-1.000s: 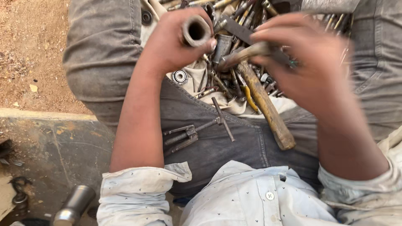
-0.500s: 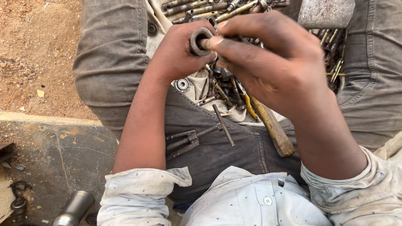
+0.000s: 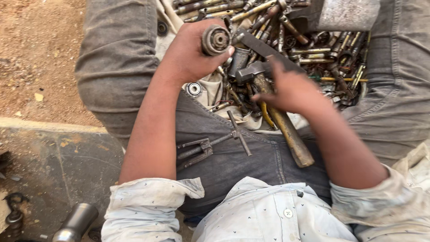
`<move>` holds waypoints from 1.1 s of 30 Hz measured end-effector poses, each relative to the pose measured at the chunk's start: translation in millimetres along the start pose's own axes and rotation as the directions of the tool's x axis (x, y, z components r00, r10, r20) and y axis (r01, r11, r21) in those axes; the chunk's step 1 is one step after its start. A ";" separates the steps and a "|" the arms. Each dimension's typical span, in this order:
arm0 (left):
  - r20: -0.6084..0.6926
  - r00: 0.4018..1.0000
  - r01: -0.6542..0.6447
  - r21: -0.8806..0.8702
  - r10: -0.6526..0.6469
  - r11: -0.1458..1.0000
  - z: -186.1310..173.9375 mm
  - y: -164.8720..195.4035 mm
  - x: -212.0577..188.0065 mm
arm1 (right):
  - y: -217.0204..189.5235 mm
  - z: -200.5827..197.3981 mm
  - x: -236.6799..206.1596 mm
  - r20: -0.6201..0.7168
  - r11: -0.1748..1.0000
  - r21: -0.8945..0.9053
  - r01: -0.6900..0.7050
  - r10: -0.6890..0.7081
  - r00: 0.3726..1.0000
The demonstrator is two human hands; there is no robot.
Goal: The person sits on the ground with a pile of scrap metal parts on their lap and hammers a punch against a cylindrical metal component to work it apart. They reposition the component, swap the punch, and strike it repeatedly with a hammer by hand.
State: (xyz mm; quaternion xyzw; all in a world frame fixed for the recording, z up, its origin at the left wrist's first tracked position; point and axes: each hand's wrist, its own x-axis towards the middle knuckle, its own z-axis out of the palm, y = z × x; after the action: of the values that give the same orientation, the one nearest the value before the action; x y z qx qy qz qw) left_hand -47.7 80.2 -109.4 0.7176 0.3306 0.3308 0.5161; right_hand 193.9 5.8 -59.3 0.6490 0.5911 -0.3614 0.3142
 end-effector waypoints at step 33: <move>0.065 0.979 0.203 -0.143 -0.196 0.969 -0.4 15.3 6.7 | -6.6 -61.5 -129.0 -0.803 0.191 0.431 0.882 -0.365 0.472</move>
State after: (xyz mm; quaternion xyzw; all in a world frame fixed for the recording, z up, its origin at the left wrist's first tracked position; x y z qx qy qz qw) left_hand -42.2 82.2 -93.7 0.6482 0.3623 0.2830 0.6070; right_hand 188.1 -11.8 82.6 0.4582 0.6252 -0.4918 -0.3967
